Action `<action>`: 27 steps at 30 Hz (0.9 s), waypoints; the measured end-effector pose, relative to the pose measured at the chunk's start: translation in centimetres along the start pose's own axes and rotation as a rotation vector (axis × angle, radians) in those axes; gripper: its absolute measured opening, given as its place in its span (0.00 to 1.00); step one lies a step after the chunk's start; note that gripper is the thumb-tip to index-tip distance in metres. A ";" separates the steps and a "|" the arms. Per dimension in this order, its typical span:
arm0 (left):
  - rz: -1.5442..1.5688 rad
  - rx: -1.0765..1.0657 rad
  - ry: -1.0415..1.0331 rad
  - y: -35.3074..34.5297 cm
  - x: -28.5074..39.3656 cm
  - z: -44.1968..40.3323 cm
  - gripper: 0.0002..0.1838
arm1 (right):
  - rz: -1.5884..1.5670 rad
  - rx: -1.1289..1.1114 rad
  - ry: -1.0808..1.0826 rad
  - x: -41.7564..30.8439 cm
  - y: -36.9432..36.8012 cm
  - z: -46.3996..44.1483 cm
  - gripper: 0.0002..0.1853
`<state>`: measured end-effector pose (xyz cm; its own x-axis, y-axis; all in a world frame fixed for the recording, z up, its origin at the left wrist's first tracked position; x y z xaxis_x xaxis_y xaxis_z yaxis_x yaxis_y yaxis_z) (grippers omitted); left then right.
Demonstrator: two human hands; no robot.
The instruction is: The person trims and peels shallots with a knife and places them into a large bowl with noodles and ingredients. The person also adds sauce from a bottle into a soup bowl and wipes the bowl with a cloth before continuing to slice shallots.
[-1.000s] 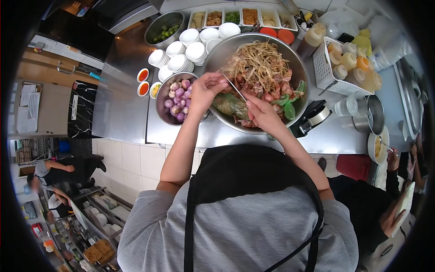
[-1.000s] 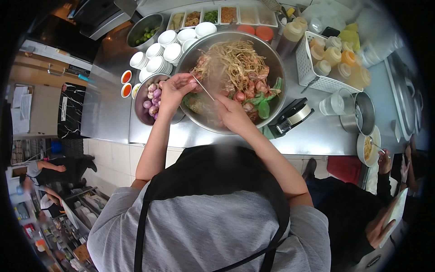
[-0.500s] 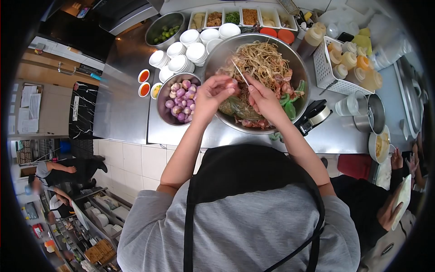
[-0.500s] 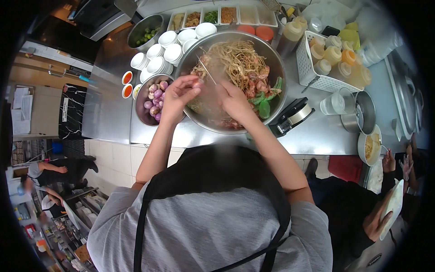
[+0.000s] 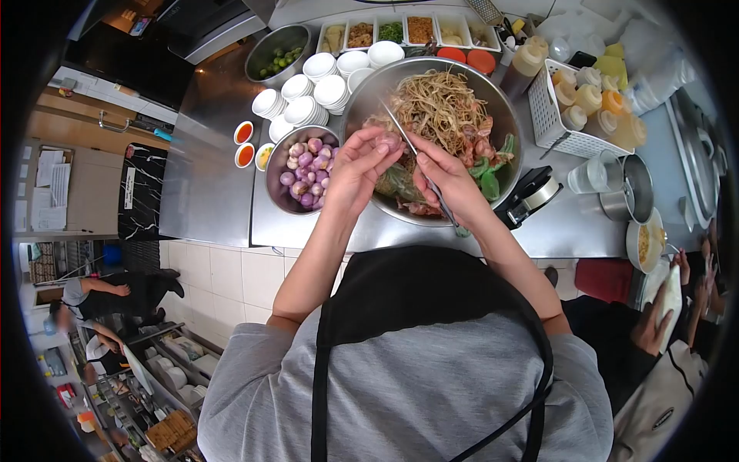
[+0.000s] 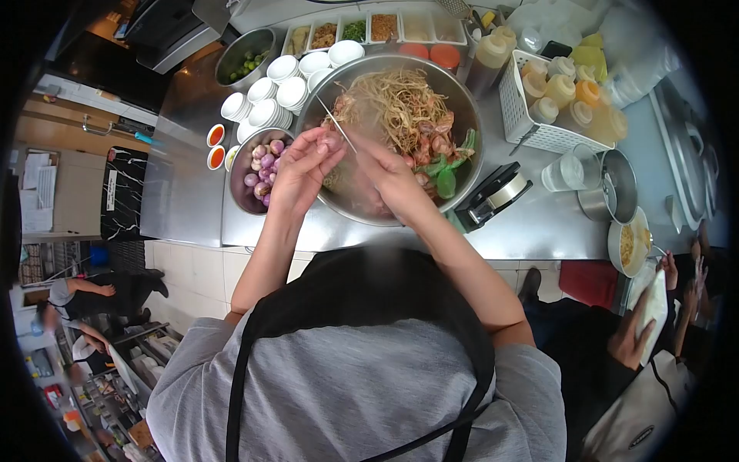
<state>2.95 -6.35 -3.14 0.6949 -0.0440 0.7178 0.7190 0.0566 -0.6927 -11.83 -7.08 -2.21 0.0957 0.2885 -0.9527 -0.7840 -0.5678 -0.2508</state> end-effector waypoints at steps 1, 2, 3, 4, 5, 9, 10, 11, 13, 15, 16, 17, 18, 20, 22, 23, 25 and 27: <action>0.029 -0.011 0.020 0.3 0.0 0.0 0.14 | 0.000 0.000 0.000 0.3 0.2 -0.2 0.21; 0.058 -0.023 0.041 0.4 -0.1 0.1 0.14 | 0.082 0.050 0.000 0.8 0.6 -0.4 0.21; 0.058 -0.023 0.041 0.2 0.0 0.2 0.14 | 0.164 0.099 0.000 1.1 0.9 -0.5 0.20; 0.068 -0.013 0.019 -0.2 0.4 0.4 0.14 | 0.165 0.098 0.000 1.0 1.0 -0.4 0.20; 0.078 -0.001 -0.003 -0.4 0.7 0.5 0.15 | 0.146 0.110 -0.025 1.1 1.1 -0.3 0.21; 0.040 0.076 0.017 -0.2 0.7 0.6 0.15 | 0.094 0.057 0.019 0.3 0.6 0.4 0.22; 0.021 0.066 0.016 -0.1 0.6 0.6 0.16 | 0.093 0.057 0.018 -0.1 0.4 0.4 0.22; 0.001 0.056 0.016 -0.1 0.5 0.6 0.17 | 0.012 -0.008 -0.004 -0.5 0.0 0.5 0.22; -0.031 0.023 -0.004 -0.2 0.5 0.7 0.17 | -0.070 -0.071 -0.025 -0.9 -0.5 0.6 0.23; -0.064 -0.008 -0.025 -0.2 0.5 0.6 0.17 | -0.162 -0.090 -0.082 -0.9 -0.6 0.5 0.21; -0.105 -0.024 -0.072 -0.2 0.8 0.6 0.17 | -0.163 -0.091 -0.083 -0.8 -0.5 0.4 0.21; -0.146 -0.040 -0.120 -0.2 0.9 0.6 0.17 | -0.151 -0.117 -0.074 -0.6 -0.3 0.4 0.21; -0.146 -0.039 -0.119 -0.2 0.9 0.7 0.17 | -0.138 -0.143 -0.065 -0.5 -0.3 0.3 0.21; -0.163 0.007 -0.144 -0.1 0.9 0.7 0.17 | -0.123 -0.110 -0.051 -0.4 -0.4 0.3 0.21; -0.193 -0.002 -0.157 -0.2 0.8 0.7 0.17 | -0.108 -0.077 -0.038 -0.2 -0.3 0.2 0.21; -0.224 -0.010 -0.171 -0.4 0.8 0.7 0.17 | -0.072 -0.046 -0.044 0.0 -0.1 0.0 0.21; -0.224 0.000 -0.168 -0.6 0.6 0.7 0.16 | -0.037 -0.018 -0.053 0.3 -0.1 0.0 0.20; -0.223 0.007 -0.165 -0.5 0.6 0.5 0.14 | -0.041 0.071 -0.067 0.4 0.2 0.1 0.20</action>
Point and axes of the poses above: each hand's wrist, its own z-axis away from the middle knuckle, its own y-axis out of the back of the hand, x = y × z, the point moved 4 cm from there along -z, towards the middle knuckle, and after that the axes turned 8 degrees about z, right-handed, at the moved point
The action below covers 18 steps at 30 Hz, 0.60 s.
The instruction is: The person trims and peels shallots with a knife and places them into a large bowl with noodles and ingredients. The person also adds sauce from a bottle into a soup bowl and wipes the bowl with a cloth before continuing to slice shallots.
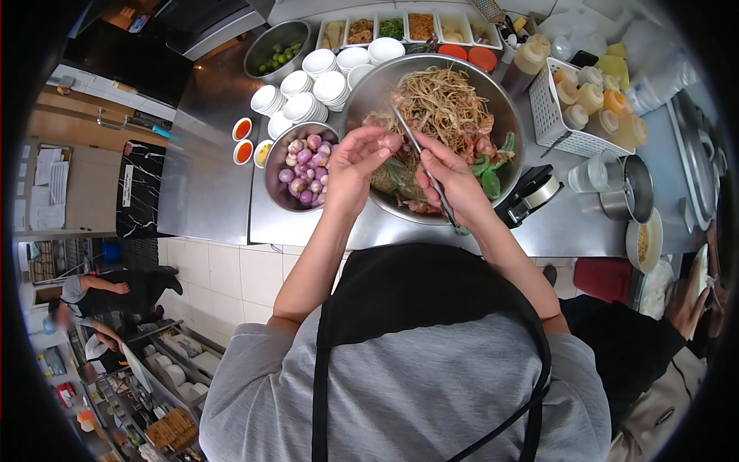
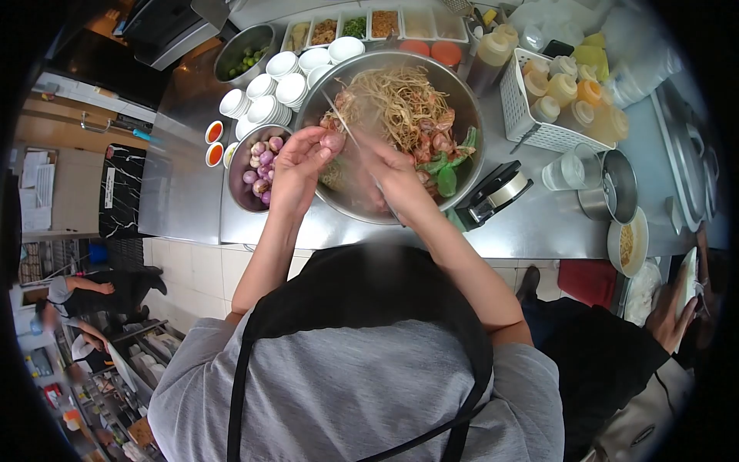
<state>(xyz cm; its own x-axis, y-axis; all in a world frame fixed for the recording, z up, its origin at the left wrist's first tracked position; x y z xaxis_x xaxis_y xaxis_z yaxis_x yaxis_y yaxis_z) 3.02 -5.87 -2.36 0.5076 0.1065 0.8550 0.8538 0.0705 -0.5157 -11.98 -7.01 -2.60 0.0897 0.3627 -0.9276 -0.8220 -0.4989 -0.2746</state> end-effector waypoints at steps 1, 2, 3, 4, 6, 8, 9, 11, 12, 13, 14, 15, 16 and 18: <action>0.059 0.032 0.053 0.4 -0.3 -0.1 0.14 | 0.001 0.001 -0.001 0.0 0.2 -0.1 0.20; 0.118 0.065 0.105 0.7 -0.5 0.0 0.14 | 0.065 0.044 0.023 -0.1 0.7 -0.2 0.20; 0.118 0.065 0.105 0.7 -0.3 0.0 0.14 | 0.129 0.088 0.046 -0.2 1.3 -0.4 0.20; 0.170 0.088 0.132 0.7 -0.2 0.0 0.14 | 0.128 0.088 0.046 0.1 1.7 -0.7 0.20; 0.222 0.110 0.163 0.5 -0.1 0.1 0.14 | 0.521 0.105 0.075 0.6 2.4 -1.2 0.21; 0.170 0.058 0.175 0.0 0.1 0.2 0.15 | 0.546 0.102 0.094 0.4 2.3 -0.9 0.22; 0.169 0.058 0.174 -0.1 0.2 0.2 0.15 | 0.572 0.097 0.112 0.3 2.2 -0.8 0.22; 0.127 0.062 0.184 -0.2 0.3 0.3 0.15 | 0.509 0.136 0.196 0.1 1.8 -0.6 0.23; 0.127 0.062 0.184 -0.2 0.3 0.4 0.15 | 0.444 0.178 0.279 -0.1 1.8 -0.4 0.23; 0.153 0.049 0.201 -0.2 0.3 0.4 0.15 | 0.444 0.178 0.278 -0.4 1.7 -0.1 0.23; 0.179 0.034 0.219 -0.3 0.3 0.4 0.16 | 0.412 0.142 0.241 -0.9 1.4 0.4 0.24; 0.179 0.033 0.220 -0.6 0.4 0.4 0.16 | 0.381 0.106 0.203 -1.3 1.2 0.8 0.24; 0.198 0.051 0.222 -0.8 0.6 0.4 0.15 | 0.380 0.107 0.203 -1.6 1.2 1.1 0.24; 0.217 0.069 0.223 -1.1 0.7 0.6 0.15 | 0.318 -0.024 0.178 -1.8 0.6 1.6 0.25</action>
Point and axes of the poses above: each hand's wrist, its own z-axis away from the middle knuckle, its own y-axis out of the back of the hand, x = y × z, the point moved 4 cm from there along -z, towards the middle knuckle, and after that the axes turned 8 degrees about z, right-handed, at the moved point
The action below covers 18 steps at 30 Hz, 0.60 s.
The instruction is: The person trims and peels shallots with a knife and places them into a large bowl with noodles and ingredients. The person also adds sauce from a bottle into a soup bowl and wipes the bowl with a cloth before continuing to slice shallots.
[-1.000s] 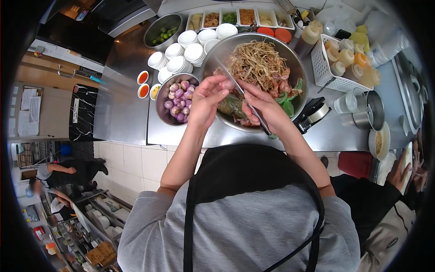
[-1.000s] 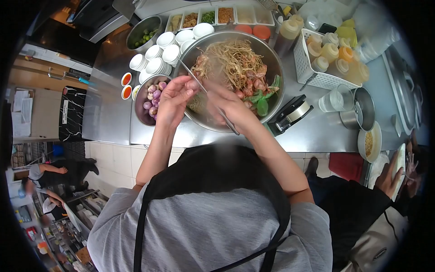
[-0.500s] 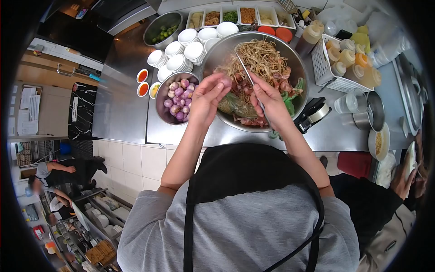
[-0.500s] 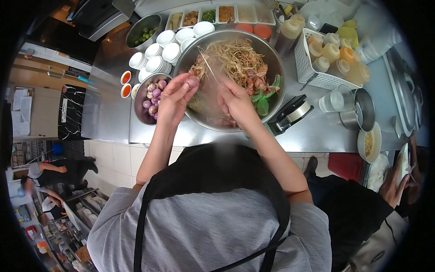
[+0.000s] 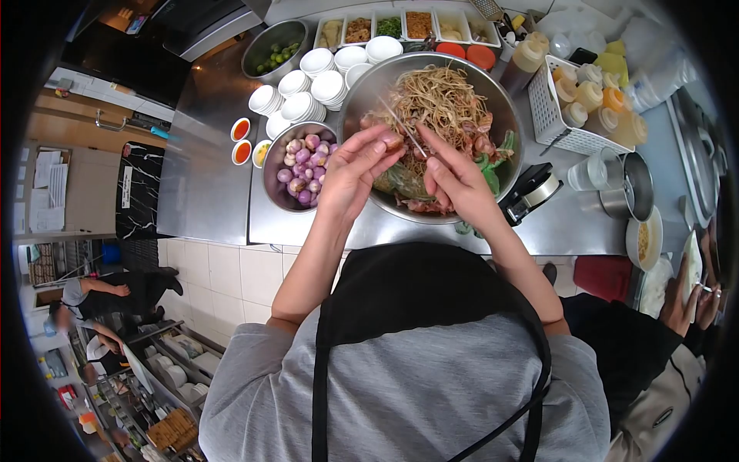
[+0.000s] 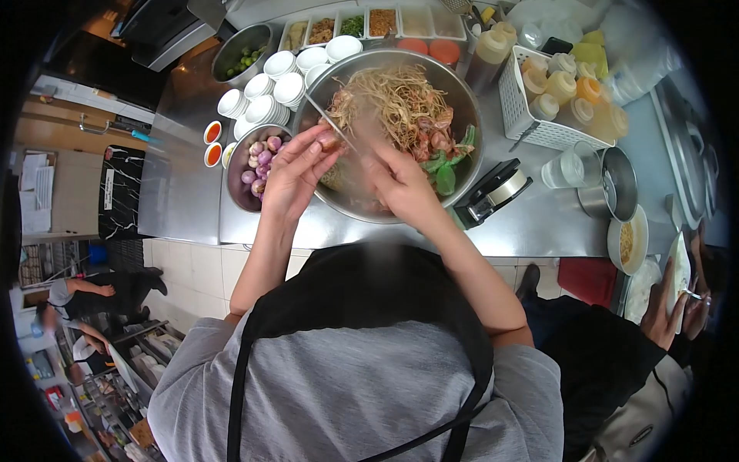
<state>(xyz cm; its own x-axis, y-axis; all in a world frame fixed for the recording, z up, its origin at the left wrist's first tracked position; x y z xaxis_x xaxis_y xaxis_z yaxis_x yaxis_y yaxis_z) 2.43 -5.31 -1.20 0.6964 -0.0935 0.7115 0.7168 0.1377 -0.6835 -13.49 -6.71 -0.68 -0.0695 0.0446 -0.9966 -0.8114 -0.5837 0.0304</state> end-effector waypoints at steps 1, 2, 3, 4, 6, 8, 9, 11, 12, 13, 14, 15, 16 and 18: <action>-0.026 -0.025 -0.011 -0.1 0.0 0.1 0.15 | -0.001 0.000 0.000 -0.3 -0.1 0.3 0.25; -0.053 -0.050 -0.022 -0.3 0.1 0.1 0.14 | -0.025 -0.028 -0.019 -0.5 -0.3 0.5 0.24; -0.053 -0.050 -0.021 -0.3 0.0 0.2 0.14 | -0.049 -0.056 -0.038 -0.6 -0.5 0.7 0.24; -0.058 -0.044 -0.025 -0.2 0.0 0.2 0.14 | -0.049 -0.056 -0.039 -0.5 -0.7 0.6 0.24; -0.064 -0.038 -0.028 -0.2 -0.1 0.2 0.14 | 0.025 0.001 0.099 -0.9 -0.9 0.5 0.23; -0.102 -0.054 -0.037 -0.3 -0.1 0.3 0.14 | 0.028 0.019 0.137 -1.2 -1.0 0.6 0.23; -0.102 -0.054 -0.037 -0.3 -0.1 0.3 0.14 | 0.017 0.018 0.133 -1.3 -1.0 0.7 0.23; -0.124 -0.074 -0.028 -0.5 0.0 0.4 0.13 | 0.027 0.022 0.136 -1.3 -0.9 0.8 0.23; -0.124 -0.074 -0.028 -0.5 0.1 0.5 0.13 | 0.038 0.026 0.140 -1.3 -0.9 0.8 0.23; -0.150 -0.073 -0.025 -0.6 0.2 0.5 0.13 | 0.048 0.029 0.143 -1.3 -0.9 0.8 0.23; -0.176 -0.073 -0.023 -0.6 0.2 0.6 0.13 | 0.067 0.037 0.128 -1.2 -0.9 0.9 0.23; -0.176 -0.073 -0.022 -0.7 0.2 0.7 0.13 | 0.076 0.040 0.120 -1.1 -0.9 0.9 0.22; -0.194 -0.077 -0.031 -0.9 0.3 0.8 0.12 | 0.085 0.044 0.112 -1.1 -0.9 0.9 0.22; -0.211 -0.081 -0.040 -1.0 0.3 0.9 0.12 | 0.136 0.091 0.158 -1.2 -0.8 1.0 0.21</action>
Point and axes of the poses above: each hand's wrist, its own z-axis away from the middle knuckle, its own y-axis out of the back of the hand, x = y × z, the point moved 4 cm from there along -z, towards the middle knuckle, and after that the axes turned 8 degrees about z, right-handed, at the moved point
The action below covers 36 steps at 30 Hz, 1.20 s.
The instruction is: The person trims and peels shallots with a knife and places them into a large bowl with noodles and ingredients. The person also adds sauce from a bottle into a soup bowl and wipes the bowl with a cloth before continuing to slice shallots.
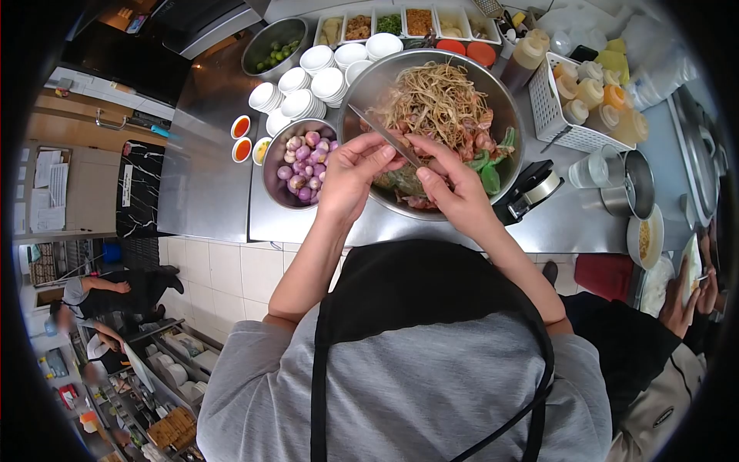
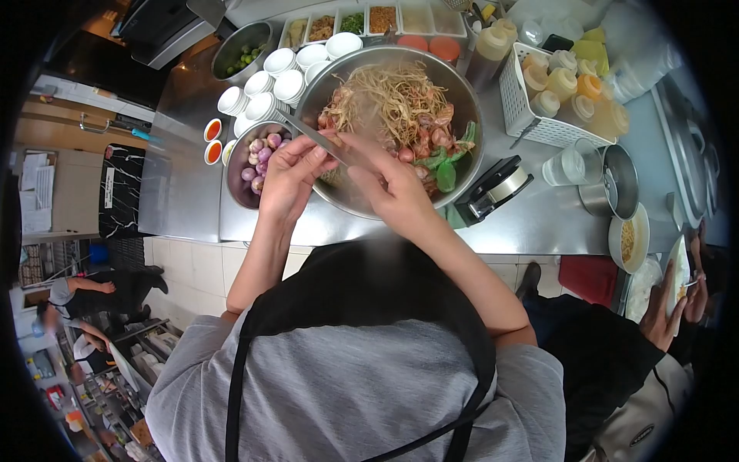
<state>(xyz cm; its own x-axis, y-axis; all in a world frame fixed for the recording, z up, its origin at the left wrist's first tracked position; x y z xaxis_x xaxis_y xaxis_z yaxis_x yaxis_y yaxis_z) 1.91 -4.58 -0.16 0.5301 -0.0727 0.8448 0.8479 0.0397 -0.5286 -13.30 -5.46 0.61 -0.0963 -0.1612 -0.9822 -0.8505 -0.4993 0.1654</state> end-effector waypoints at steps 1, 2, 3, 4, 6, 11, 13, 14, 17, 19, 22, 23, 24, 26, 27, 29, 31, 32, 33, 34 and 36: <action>-0.011 -0.011 -0.008 -0.1 0.0 0.1 0.12 | 0.000 0.000 0.000 0.0 -0.1 0.0 0.21; -0.021 -0.021 -0.016 -0.2 0.0 0.1 0.12 | -0.008 0.025 0.020 -0.2 0.0 -0.1 0.19; -0.022 -0.021 -0.015 -0.1 -0.2 0.1 0.12 | -0.012 0.037 0.030 -0.2 0.0 -0.1 0.18; -0.014 -0.047 -0.022 -0.1 -0.4 0.2 0.12 | -0.016 0.050 0.040 -0.2 0.0 -0.2 0.17; -0.006 -0.074 -0.028 -0.3 -0.5 0.3 0.12 | -0.051 0.050 0.019 0.0 0.0 -0.3 0.16; -0.035 -0.022 -0.009 -1.4 -0.1 0.3 0.14 | -0.096 0.050 0.023 0.1 0.0 -0.4 0.16; -0.035 -0.016 -0.049 -0.7 -0.8 -0.2 0.16 | -0.092 0.055 0.017 0.1 -0.3 -0.3 0.17; -0.034 -0.010 -0.090 -0.4 -0.9 -0.4 0.18 | -0.116 0.062 -0.017 0.2 -0.4 -0.2 0.16; -0.081 0.012 -0.158 0.1 -0.9 -0.8 0.22 | -0.226 0.036 -0.088 0.5 -0.3 -0.2 0.16; -0.101 0.013 -0.146 0.1 -0.7 -0.8 0.22 | -0.315 0.000 -0.126 0.8 -0.1 -0.1 0.16; -0.129 0.006 -0.132 -0.3 -0.4 -0.7 0.22 | -0.306 -0.055 -0.168 1.3 0.3 -0.1 0.15; -0.139 -0.003 -0.132 -0.5 -0.4 -0.7 0.22 | -0.333 -0.078 -0.174 1.1 0.4 -0.2 0.14; -0.138 -0.003 -0.130 -0.5 -0.3 -0.7 0.22 | -0.361 -0.100 -0.180 1.0 0.5 -0.2 0.14; -0.167 -0.060 -0.103 -0.7 -0.3 -0.7 0.20 | -0.359 -0.070 -0.214 1.2 0.7 -0.1 0.14; -0.167 -0.060 -0.103 -0.7 -0.2 -0.7 0.20 | -0.358 -0.041 -0.246 1.4 0.9 -0.1 0.14; -0.158 -0.103 -0.077 -0.8 -0.1 -0.6 0.19 | -0.347 -0.017 -0.247 1.6 1.8 -0.3 0.14; -0.147 -0.127 -0.074 -0.9 -0.1 -0.5 0.19 | -0.286 0.031 -0.260 1.3 2.5 -0.4 0.15; -0.137 -0.152 -0.072 -1.0 -0.1 -0.5 0.18 | -0.287 0.031 -0.261 1.4 2.6 -0.3 0.15; -0.136 -0.152 -0.072 -1.0 -0.1 -0.5 0.18 | -0.256 0.038 -0.237 1.5 2.8 -0.1 0.15; -0.096 -0.152 -0.064 -1.0 -0.1 -0.5 0.17 | -0.225 0.045 -0.214 1.5 3.1 0.1 0.15; -0.055 -0.152 -0.056 -0.9 0.0 -0.5 0.17 | -0.203 0.059 -0.243 2.3 3.6 0.9 0.15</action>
<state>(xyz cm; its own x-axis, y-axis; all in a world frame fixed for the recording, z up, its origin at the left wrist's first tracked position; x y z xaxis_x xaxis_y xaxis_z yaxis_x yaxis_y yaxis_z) 1.12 -5.16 0.25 0.4858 -0.0147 0.8740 0.8675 -0.1142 -0.4841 -16.99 -6.87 -1.14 -0.0365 0.1481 -0.9883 -0.8927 -0.4494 -0.0344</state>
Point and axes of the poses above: each hand's wrist, its own z-axis away from the middle knuckle, its own y-axis out of the back of the hand, x = y × z, the point moved 4 cm from there along -z, towards the middle knuckle, and after that the axes turned 8 degrees about z, right-handed, at the moved point
